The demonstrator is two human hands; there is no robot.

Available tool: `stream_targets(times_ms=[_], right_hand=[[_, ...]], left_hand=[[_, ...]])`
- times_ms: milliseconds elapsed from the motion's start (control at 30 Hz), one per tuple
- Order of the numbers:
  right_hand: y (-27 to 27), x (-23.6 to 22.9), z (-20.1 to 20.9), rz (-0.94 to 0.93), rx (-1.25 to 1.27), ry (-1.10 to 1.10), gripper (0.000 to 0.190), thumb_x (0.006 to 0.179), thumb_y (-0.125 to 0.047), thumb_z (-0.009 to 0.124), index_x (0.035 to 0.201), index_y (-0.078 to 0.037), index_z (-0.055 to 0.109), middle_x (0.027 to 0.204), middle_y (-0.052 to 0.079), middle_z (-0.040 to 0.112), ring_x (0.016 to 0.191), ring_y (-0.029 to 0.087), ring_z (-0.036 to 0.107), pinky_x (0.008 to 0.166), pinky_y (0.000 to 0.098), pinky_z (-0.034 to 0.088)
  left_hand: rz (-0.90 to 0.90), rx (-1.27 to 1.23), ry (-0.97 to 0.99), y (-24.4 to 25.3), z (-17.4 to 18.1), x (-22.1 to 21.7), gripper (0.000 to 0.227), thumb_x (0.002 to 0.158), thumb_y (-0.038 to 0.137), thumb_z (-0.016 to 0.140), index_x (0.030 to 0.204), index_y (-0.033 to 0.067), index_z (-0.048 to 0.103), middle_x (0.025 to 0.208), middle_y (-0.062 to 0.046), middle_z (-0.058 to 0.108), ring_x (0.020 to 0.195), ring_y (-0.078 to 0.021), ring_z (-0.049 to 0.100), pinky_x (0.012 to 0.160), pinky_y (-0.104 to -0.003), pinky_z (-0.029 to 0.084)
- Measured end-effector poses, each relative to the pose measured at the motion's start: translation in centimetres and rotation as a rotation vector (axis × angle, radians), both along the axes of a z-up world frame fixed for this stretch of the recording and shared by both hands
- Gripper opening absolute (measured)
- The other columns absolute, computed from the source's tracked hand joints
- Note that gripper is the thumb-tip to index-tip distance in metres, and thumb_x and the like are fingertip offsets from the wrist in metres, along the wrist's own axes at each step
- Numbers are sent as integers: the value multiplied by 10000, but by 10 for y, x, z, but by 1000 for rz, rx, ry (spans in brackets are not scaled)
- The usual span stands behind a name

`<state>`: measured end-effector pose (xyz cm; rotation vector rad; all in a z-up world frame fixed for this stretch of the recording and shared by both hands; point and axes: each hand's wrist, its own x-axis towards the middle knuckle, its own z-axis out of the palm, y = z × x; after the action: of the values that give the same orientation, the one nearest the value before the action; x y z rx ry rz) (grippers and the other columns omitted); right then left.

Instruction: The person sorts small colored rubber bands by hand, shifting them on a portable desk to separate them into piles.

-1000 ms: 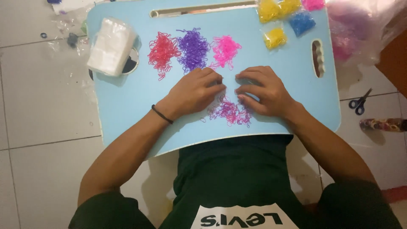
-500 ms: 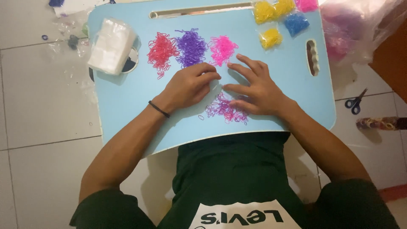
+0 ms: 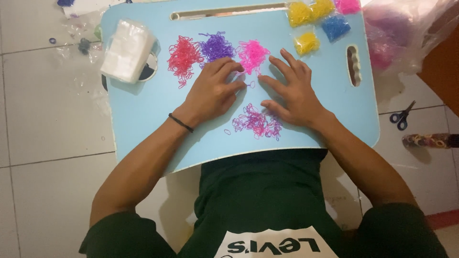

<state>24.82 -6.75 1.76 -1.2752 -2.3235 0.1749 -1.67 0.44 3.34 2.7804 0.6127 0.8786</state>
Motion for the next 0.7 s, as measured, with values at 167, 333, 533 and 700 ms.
stream_targets(times_ms=[167,333,533,700], right_hand=[[-2,-1,-3,20,-8,-97,569,1042,-657,441,1471,-308,573,1636,155,355,1576,418,122,1166,661,127],[2,-1,-7,-15,-42,-87,645,1049,-656,419,1582,-293,453,1671,183,291,1581,423,74,1157,682,110],[1,3,-7,0,-9,-12,548,1041,-609,469,1420,-241,616,1631,177,365,1581,412,143,1183,665,151],[-2,-2,6,8,-5,77,461,1026,-426,638,1362,-115,694,1637,175,377,1575,371,184,1236,632,153]], left_hand=[[-18,22,2,7,-17,1,174,902,18,703,1018,133,763,1229,-107,619,1296,-336,525,1033,-483,454],[-45,52,-90,11,-23,2,110,901,53,747,862,154,770,1225,-88,658,1287,-296,552,1026,-431,447],[166,109,-34,4,-13,0,181,900,24,748,1040,135,776,1338,-121,593,1376,-344,441,1096,-523,359],[156,95,157,5,-21,4,571,827,85,764,1382,149,643,1520,-111,482,1483,-320,290,1145,-611,190]])
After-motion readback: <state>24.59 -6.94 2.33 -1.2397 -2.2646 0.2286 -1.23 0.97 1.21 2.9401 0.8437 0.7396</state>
